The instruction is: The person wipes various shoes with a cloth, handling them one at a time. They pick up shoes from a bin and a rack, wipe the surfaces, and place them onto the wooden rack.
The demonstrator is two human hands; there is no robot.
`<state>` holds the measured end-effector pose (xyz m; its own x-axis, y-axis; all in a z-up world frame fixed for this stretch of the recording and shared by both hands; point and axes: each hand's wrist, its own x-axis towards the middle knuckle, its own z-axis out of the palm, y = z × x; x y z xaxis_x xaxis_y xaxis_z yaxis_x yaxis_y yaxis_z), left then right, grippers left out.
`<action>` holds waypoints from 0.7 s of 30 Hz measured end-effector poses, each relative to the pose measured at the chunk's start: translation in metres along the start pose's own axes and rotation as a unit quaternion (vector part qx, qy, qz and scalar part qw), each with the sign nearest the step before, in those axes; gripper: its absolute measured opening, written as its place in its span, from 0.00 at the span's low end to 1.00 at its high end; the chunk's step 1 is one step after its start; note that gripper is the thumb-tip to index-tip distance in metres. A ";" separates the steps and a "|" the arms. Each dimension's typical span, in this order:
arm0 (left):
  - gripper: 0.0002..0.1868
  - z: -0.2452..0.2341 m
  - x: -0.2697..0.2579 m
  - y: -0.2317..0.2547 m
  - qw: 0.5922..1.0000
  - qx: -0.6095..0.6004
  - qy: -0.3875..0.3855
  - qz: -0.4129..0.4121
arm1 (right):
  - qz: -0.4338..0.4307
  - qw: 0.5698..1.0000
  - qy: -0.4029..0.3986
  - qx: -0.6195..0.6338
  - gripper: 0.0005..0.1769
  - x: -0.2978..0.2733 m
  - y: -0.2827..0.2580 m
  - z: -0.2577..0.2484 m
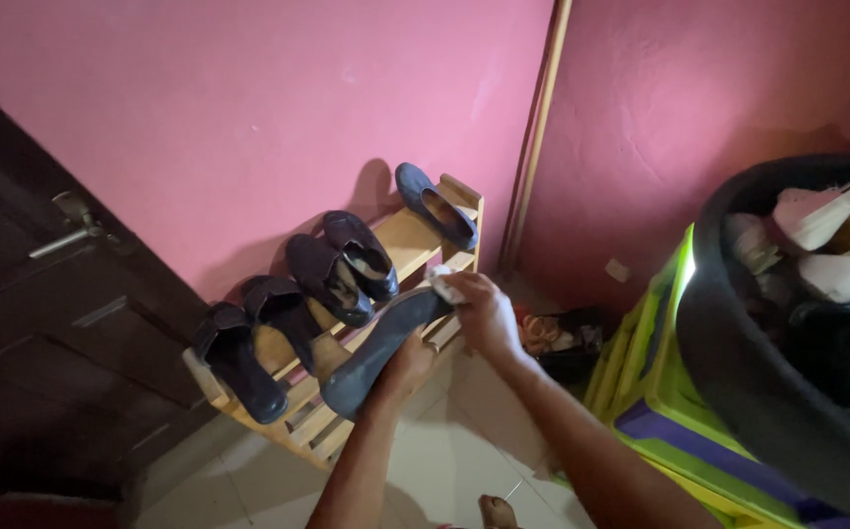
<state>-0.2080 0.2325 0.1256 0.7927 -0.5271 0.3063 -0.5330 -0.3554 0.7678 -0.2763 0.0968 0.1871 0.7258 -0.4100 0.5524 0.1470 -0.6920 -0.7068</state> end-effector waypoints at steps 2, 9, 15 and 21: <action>0.37 0.005 0.002 0.004 1.000 0.006 -0.013 0.001 | -0.085 0.996 0.008 0.029 0.21 -0.004 0.000 0.005; 0.33 0.024 0.007 -0.014 0.998 0.032 -0.056 -0.025 | -0.222 0.954 -0.199 -0.012 0.24 -0.032 -0.110 -0.018; 0.28 0.032 0.010 -0.036 0.992 0.064 -0.095 -0.061 | 0.114 0.838 -0.248 0.473 0.23 -0.024 -0.027 0.010; 0.30 0.017 0.009 -0.013 0.986 -0.023 -0.112 -0.124 | 0.041 0.995 -0.087 -0.038 0.21 -0.005 0.055 -0.027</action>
<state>-0.1988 0.2194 0.1091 0.8089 -0.5875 -0.0231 -0.3119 -0.4620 0.8302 -0.2899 0.0449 0.1570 0.8401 -0.3625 0.4036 0.0353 -0.7059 -0.7074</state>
